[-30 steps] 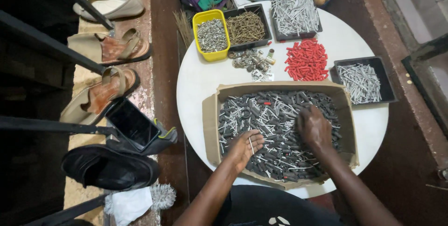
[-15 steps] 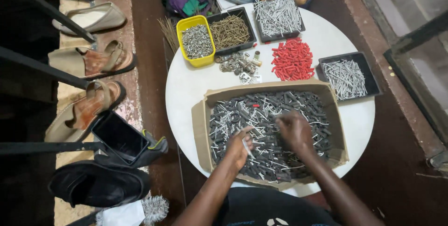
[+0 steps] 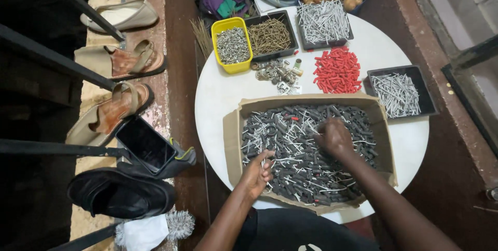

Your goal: The person sorts a large quantity of mixed fasteners, including nails and plastic wall anchors, from a cardboard box. They use their hands to pick through the pile, separating red plastic anchors and other items, while various containers of sorted hardware are visible on the table.

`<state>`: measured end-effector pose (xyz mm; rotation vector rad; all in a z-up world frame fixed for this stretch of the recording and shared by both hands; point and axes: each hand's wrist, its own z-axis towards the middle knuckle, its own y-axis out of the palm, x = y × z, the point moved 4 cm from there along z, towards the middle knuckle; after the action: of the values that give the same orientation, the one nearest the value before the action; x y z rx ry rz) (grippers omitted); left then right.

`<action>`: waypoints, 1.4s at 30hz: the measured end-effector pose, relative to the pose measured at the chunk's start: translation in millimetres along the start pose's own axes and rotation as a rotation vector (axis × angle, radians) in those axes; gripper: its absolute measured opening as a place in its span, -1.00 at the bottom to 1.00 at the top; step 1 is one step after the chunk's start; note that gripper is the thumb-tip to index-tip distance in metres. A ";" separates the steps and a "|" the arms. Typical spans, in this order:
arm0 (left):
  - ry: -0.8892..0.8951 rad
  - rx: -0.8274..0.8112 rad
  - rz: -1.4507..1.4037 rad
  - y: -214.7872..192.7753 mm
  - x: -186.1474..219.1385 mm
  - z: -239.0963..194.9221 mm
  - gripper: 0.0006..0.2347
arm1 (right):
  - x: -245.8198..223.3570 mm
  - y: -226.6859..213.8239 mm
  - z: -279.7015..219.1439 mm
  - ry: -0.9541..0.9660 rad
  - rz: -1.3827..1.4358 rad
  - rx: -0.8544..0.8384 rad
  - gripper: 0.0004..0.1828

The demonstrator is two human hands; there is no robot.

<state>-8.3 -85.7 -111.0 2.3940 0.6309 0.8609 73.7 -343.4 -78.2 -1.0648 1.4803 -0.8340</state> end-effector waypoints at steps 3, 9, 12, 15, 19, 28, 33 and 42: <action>-0.015 0.006 0.031 2.0 -3.7 6.8 -0.75 | 1.6 9.7 5.3 0.086 0.033 0.048 -0.52; -0.019 0.008 0.080 -3.5 -12.8 25.0 -0.74 | -21.6 -5.9 1.8 0.171 0.055 0.054 -0.56; -0.043 0.026 0.117 5.6 -1.9 11.5 -0.73 | -22.6 -8.4 1.5 0.238 0.128 0.039 -0.58; -0.072 0.075 0.170 18.9 16.0 -13.9 -0.71 | -11.0 -7.6 2.0 0.299 0.199 -0.033 -0.63; -0.086 0.152 0.227 21.3 25.4 -32.6 -0.62 | 9.6 18.1 0.6 0.210 0.302 -0.002 -0.63; -0.049 0.110 0.048 11.8 -6.7 -7.3 -0.65 | -17.8 5.0 0.3 0.347 0.098 -0.110 -0.61; -0.021 0.177 0.050 -2.0 -11.8 -2.2 -0.67 | 3.4 21.4 15.8 0.218 0.171 -0.055 -0.70; 0.100 0.153 -0.014 18.8 -10.0 -7.0 -0.67 | 9.0 -10.0 -1.3 0.125 0.410 -0.039 -0.84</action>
<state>-15.3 -103.6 -99.5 2.4907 0.7769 0.9634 74.0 -355.4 -72.0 -0.7086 1.7495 -0.5886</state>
